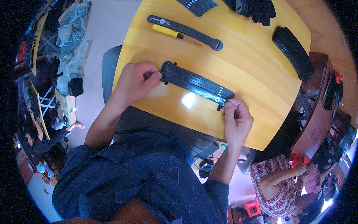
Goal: Assembling plastic and fabric components for a manufactured product at a workbench.
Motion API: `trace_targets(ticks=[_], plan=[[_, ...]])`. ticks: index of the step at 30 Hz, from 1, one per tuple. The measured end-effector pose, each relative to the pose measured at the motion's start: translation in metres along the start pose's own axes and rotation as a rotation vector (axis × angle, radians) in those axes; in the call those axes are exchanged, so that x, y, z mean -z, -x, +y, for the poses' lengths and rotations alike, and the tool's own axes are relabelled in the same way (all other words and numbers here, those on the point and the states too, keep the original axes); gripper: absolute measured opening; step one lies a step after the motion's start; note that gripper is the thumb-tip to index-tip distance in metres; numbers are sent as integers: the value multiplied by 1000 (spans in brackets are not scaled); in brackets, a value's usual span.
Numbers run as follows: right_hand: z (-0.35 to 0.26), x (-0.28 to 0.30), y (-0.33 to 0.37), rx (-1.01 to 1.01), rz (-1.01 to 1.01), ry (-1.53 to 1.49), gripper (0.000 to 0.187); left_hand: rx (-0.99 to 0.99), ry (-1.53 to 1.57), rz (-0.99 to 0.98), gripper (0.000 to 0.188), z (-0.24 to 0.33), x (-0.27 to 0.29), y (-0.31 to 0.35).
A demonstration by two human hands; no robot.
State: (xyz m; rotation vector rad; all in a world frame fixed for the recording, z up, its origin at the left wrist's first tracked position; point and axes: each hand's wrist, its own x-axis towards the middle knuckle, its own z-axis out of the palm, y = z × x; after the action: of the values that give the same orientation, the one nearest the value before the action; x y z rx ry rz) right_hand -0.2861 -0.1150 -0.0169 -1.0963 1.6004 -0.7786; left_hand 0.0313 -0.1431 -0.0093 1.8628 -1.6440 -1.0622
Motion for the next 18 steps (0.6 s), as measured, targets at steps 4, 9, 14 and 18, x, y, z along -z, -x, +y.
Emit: trace_targets(ticks=[4, 9, 14, 18], plan=[[1, 0, 0, 8, 10, 1, 12, -20, 8, 16, 15, 0, -1, 1], [2, 0, 0, 17, 11, -11, 13, 54, -23, -16, 17, 5, 2, 0], [2, 0, 0, 11, 9, 2, 12, 12, -4, 7, 16, 3, -2, 0], [0, -3, 0, 12, 50, -39, 7, -45, -29, 11, 14, 2, -4, 0]])
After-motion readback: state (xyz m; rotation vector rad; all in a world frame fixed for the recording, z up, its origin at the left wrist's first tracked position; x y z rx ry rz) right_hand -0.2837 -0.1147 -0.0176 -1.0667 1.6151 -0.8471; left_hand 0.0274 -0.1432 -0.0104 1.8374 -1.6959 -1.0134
